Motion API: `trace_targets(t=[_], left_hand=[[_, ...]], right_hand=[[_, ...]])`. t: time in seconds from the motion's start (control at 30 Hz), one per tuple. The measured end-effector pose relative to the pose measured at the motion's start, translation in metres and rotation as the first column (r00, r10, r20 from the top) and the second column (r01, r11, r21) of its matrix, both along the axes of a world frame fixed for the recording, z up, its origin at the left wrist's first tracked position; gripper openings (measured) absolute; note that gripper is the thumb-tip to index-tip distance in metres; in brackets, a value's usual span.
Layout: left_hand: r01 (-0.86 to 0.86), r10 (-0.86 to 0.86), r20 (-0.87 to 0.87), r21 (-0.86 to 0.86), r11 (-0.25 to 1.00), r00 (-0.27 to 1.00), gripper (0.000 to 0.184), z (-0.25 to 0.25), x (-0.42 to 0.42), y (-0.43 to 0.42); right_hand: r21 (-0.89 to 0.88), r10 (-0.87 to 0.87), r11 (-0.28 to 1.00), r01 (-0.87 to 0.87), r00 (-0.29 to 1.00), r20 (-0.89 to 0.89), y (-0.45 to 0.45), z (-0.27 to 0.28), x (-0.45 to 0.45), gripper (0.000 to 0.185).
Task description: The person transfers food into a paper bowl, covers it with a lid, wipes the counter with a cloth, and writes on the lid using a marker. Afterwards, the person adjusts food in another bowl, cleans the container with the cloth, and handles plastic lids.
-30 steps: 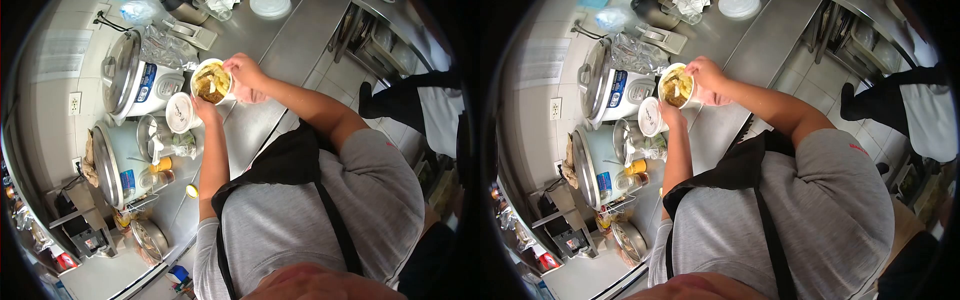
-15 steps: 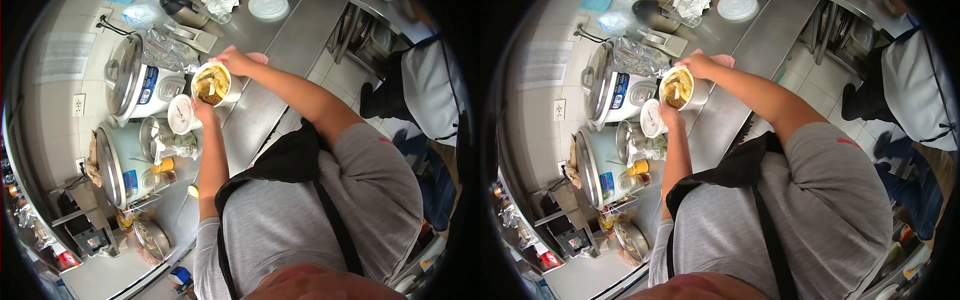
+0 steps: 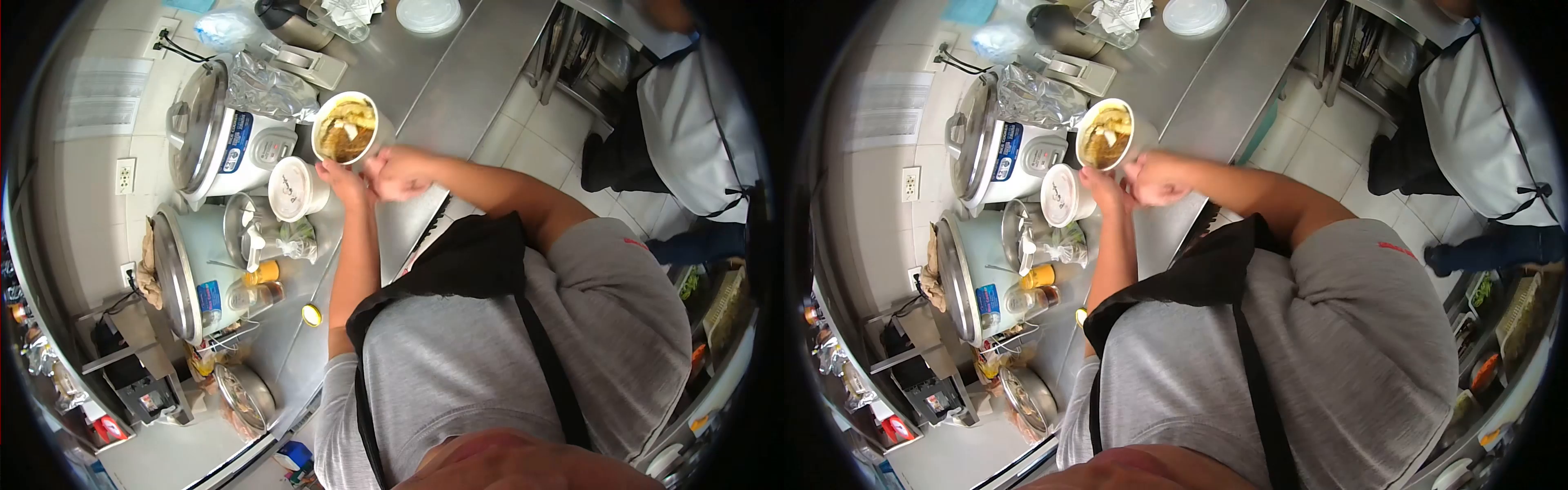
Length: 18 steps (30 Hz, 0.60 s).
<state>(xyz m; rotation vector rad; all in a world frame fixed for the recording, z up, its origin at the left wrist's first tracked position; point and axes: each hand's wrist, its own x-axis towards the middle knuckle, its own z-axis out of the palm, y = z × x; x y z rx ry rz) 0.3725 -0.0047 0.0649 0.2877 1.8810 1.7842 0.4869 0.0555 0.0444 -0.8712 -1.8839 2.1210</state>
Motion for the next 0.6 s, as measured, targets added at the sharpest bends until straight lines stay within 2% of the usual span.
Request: trace_targets(t=[0.03, 0.07, 0.13, 0.17, 0.2, 0.27, 0.37, 0.43, 0.5, 0.53, 0.6], left_hand=[[0.0, 0.004, 0.114, -0.036, 0.999, 0.993, 0.057, 0.007, 0.002, -0.002], [0.061, -0.06, 0.184, -0.001, 0.998, 0.981, 0.055, -0.006, -0.02, -0.005], [0.128, -0.119, 0.131, -0.063, 0.99, 0.984, 0.056, 0.001, -0.035, -0.003], [0.158, -0.148, 0.105, -0.097, 0.983, 0.983, 0.057, 0.005, -0.04, -0.002], [0.219, -0.208, 0.099, -0.119, 0.968, 0.973, 0.055, 0.009, -0.042, 0.002], [0.273, -0.281, -0.023, -0.172, 0.946, 0.959, 0.053, 0.012, -0.039, 0.013], [0.342, -0.386, -0.177, -0.236, 0.91, 0.905, 0.048, 0.009, -0.031, 0.025], [0.363, -0.415, -0.232, -0.234, 0.902, 0.88, 0.047, 0.004, -0.024, 0.029], [0.342, -0.396, -0.249, -0.236, 0.91, 0.884, 0.045, 0.004, -0.024, 0.03], [0.329, -0.386, -0.26, -0.237, 0.914, 0.885, 0.043, 0.002, -0.025, 0.03], [0.308, -0.366, -0.268, -0.235, 0.922, 0.891, 0.041, 0.009, -0.02, 0.027]], right_hand=[[0.125, -0.054, 0.991, 0.045, 0.996, 0.069, 0.013, 0.02, 0.021, 0.016], [0.123, -0.177, 0.976, 0.179, 0.984, -0.026, 0.027, 0.029, 0.039, 0.015], [-0.153, -0.487, 0.871, 0.468, 0.863, -0.134, 0.068, 0.009, 0.055, 0.013], [-0.402, -0.665, 0.706, 0.583, 0.741, -0.094, 0.088, -0.008, 0.051, 0.011], [-0.453, -0.647, 0.715, 0.533, 0.749, -0.14, 0.093, -0.014, 0.046, 0.01], [-0.545, -0.62, 0.722, 0.426, 0.747, -0.238, 0.098, -0.019, 0.037, 0.008], [-0.344, -0.694, 0.708, 0.616, 0.698, -0.178, 0.06, -0.033, 0.0, 0.005], [-0.236, -0.576, 0.816, 0.527, 0.778, -0.252, 0.039, -0.049, -0.014, 0.011], [-0.346, -0.336, 0.915, 0.207, 0.865, -0.373, 0.039, -0.046, -0.007, 0.006], [-0.381, -0.209, 0.924, 0.029, 0.872, -0.442, 0.036, -0.036, -0.003, 0.005], [-0.079, -0.267, 0.964, 0.255, 0.906, -0.33, 0.027, -0.025, -0.011, 0.006]])
